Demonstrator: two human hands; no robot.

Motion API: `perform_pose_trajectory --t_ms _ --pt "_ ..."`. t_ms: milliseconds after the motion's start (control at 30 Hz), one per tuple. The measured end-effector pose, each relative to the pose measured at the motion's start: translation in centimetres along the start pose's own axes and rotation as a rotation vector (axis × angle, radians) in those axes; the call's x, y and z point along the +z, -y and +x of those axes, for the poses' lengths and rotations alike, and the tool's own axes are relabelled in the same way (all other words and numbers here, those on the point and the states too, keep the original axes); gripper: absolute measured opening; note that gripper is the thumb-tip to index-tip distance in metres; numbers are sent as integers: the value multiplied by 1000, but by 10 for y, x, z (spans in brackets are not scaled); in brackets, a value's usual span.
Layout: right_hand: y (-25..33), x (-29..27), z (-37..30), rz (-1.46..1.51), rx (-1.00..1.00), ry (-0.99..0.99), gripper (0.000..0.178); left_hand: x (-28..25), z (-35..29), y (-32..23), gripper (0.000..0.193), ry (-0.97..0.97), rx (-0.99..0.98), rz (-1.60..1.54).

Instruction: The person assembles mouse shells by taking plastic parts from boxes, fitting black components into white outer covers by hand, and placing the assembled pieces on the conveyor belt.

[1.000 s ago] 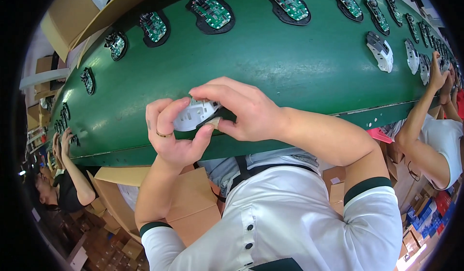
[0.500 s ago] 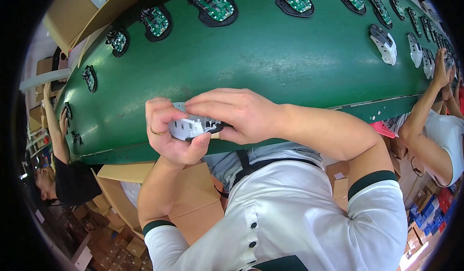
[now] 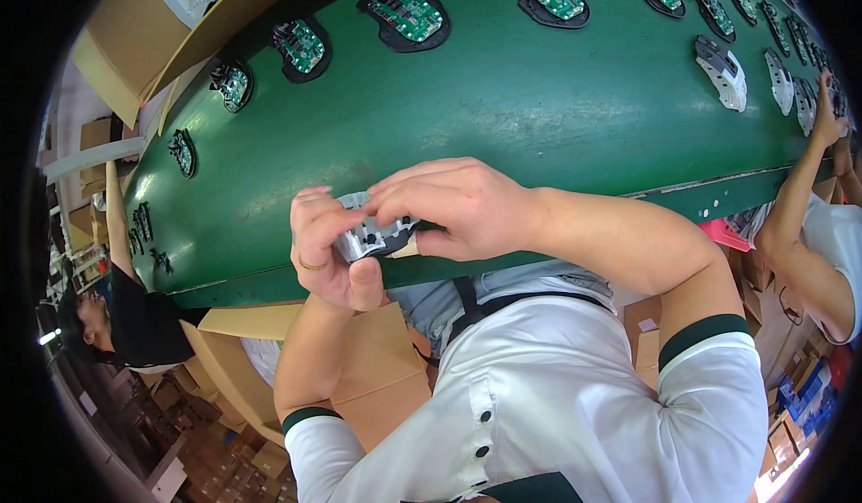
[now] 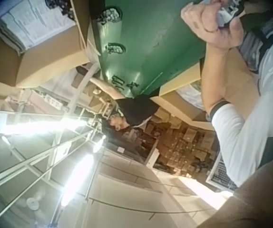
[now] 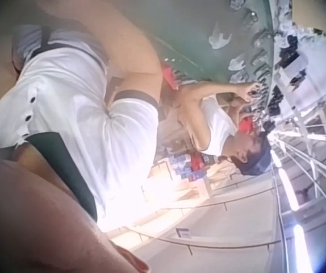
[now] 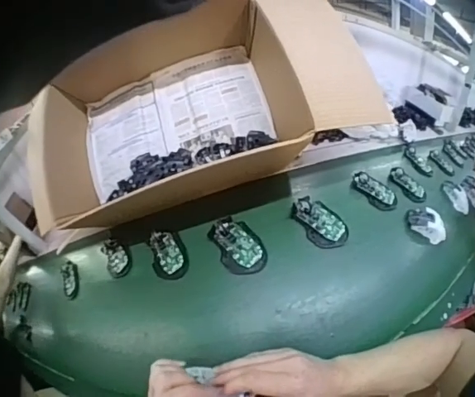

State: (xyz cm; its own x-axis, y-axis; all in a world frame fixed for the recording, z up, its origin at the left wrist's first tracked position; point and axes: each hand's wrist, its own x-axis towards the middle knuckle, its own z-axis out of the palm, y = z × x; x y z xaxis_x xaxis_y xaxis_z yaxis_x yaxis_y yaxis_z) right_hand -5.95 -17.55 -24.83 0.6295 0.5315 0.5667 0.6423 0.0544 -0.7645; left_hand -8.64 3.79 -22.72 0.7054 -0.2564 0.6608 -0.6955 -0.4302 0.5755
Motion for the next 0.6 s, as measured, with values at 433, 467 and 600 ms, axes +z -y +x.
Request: perform_pose_trajectory --t_ms 433,467,600 --pt "4 13 3 65 42 -18 37 -3 -2 4 38 23 -59 -108" --pt "5 12 4 64 44 -24 37 -2 -5 6 38 28 -59 -110" --pt "6 14 7 49 -7 -25 36 0 -12 15 48 -46 -119 -291"
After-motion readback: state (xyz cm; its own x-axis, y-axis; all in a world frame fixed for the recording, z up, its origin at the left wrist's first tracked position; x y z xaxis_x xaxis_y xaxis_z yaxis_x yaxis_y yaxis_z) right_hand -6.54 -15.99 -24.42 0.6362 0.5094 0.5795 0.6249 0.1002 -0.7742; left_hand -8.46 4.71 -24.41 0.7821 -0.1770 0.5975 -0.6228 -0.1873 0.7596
